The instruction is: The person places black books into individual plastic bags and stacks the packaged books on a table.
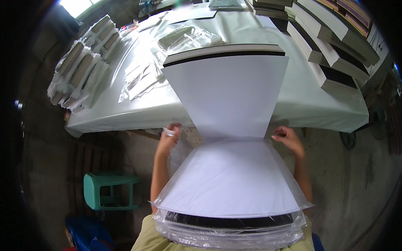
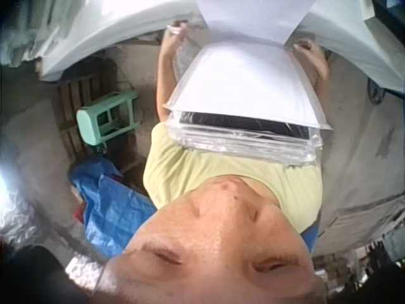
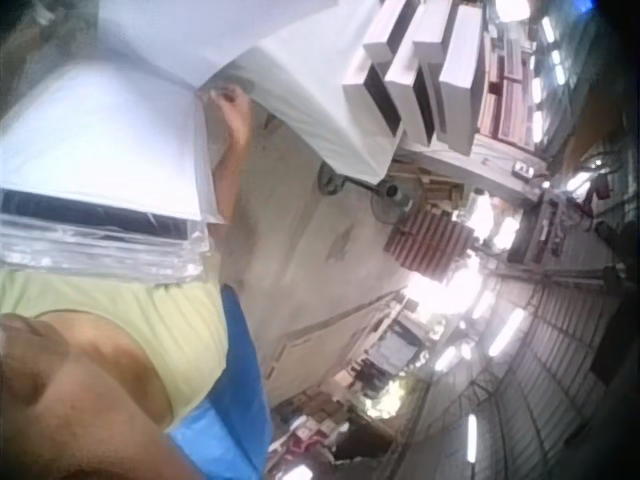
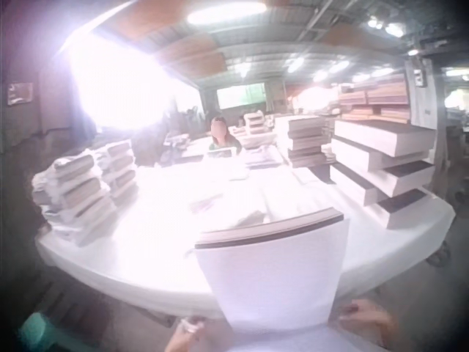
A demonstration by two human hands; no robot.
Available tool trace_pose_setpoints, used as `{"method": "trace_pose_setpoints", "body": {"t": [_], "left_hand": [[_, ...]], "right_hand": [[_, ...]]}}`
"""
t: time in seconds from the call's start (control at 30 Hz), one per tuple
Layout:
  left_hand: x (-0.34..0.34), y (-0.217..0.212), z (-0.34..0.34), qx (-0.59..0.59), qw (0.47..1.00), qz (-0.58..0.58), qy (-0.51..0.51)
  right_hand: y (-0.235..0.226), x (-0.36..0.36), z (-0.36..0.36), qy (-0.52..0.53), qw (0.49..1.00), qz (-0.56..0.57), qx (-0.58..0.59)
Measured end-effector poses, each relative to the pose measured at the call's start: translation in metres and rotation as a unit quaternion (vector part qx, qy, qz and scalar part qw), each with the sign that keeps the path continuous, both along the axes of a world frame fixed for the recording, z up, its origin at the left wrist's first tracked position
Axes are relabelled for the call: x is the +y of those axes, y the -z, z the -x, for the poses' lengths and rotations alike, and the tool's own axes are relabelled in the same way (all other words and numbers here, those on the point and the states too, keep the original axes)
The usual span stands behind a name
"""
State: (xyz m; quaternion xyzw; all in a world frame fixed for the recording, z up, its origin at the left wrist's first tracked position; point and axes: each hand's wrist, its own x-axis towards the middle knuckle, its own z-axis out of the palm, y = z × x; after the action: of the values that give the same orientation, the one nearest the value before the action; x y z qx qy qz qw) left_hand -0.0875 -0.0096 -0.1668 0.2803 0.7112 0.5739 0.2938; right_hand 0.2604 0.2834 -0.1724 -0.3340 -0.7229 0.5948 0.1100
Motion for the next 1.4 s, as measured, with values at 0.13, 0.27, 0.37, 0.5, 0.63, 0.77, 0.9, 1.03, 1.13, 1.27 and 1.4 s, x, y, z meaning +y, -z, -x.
{"method": "trace_pose_setpoints", "body": {"t": [0.13,0.27,0.37,0.5,0.63,0.77,0.9,1.03,1.13,1.27,1.4], "left_hand": [[0.015,-0.130,-0.038,-0.252,0.898,-0.333,0.140],[0.047,-0.185,-0.087,-0.287,0.829,-0.436,0.203],[0.063,-0.197,-0.111,-0.277,0.823,-0.446,0.216],[0.069,-0.187,-0.122,-0.133,0.901,-0.383,0.156],[0.069,-0.176,-0.122,-0.186,0.937,-0.281,0.094],[0.070,-0.171,-0.121,-0.159,0.944,-0.280,0.068],[0.069,-0.165,-0.118,-0.030,0.941,-0.333,0.051],[0.073,-0.159,-0.114,0.089,0.918,-0.382,0.059],[0.068,-0.173,-0.124,0.030,0.950,-0.308,0.035],[0.073,-0.180,-0.132,-0.002,0.967,-0.239,0.087],[0.073,-0.183,-0.130,0.064,0.979,-0.177,0.080]], "right_hand": [[-0.118,-0.022,0.031,-0.097,0.989,-0.072,0.089],[-0.202,-0.092,0.091,-0.203,0.928,-0.217,0.223],[-0.226,-0.131,0.116,-0.183,0.899,-0.265,0.297],[-0.199,-0.134,0.127,-0.058,0.926,-0.125,0.353],[-0.195,-0.117,0.124,0.032,0.925,-0.029,0.378],[-0.195,-0.104,0.115,0.058,0.915,0.019,0.400],[-0.196,-0.111,0.114,0.024,0.903,0.118,0.413],[-0.191,-0.114,0.107,-0.008,0.927,0.001,0.374],[-0.201,-0.111,0.107,0.054,0.929,0.082,0.358],[-0.207,-0.119,0.103,0.016,0.942,-0.040,0.331],[-0.206,-0.115,0.098,0.060,0.927,-0.031,0.368]]}}
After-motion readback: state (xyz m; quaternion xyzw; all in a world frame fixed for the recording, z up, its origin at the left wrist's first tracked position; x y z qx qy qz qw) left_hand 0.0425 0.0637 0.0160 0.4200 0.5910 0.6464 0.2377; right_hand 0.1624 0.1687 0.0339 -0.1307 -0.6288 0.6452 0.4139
